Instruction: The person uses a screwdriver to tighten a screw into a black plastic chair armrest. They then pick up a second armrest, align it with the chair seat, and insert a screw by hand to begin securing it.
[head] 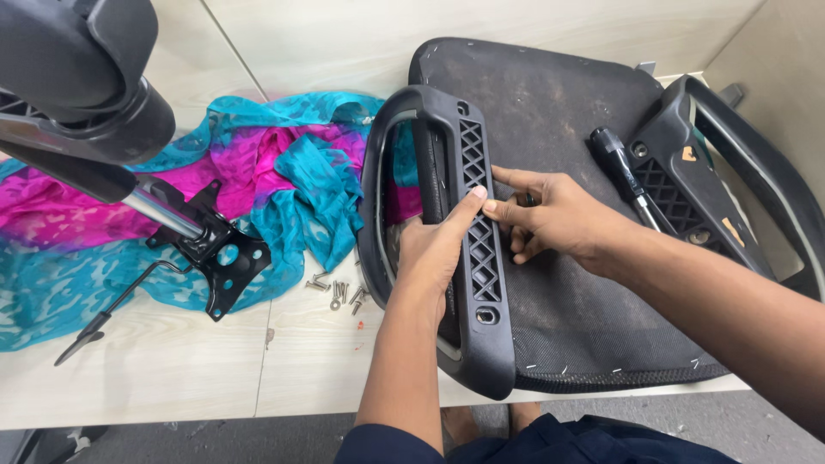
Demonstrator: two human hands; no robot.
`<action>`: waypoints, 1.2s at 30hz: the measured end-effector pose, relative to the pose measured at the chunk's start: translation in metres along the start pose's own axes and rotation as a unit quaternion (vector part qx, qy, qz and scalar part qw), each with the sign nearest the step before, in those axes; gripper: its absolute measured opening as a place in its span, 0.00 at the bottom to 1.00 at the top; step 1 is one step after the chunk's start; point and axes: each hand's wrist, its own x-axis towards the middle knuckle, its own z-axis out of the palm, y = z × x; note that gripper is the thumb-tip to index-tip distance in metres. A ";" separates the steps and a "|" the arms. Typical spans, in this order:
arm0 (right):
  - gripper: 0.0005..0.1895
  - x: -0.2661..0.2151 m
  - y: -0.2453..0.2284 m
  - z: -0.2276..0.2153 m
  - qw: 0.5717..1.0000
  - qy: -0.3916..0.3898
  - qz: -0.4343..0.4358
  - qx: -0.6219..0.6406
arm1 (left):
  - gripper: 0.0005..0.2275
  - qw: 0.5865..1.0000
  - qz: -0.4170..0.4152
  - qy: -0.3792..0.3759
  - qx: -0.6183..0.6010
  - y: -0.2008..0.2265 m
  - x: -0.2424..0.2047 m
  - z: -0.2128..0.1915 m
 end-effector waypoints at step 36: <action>0.31 0.001 0.018 0.015 0.998 0.044 -0.041 -0.012 | 0.42 0.982 -0.166 -0.055 0.066 -0.020 0.006 -0.024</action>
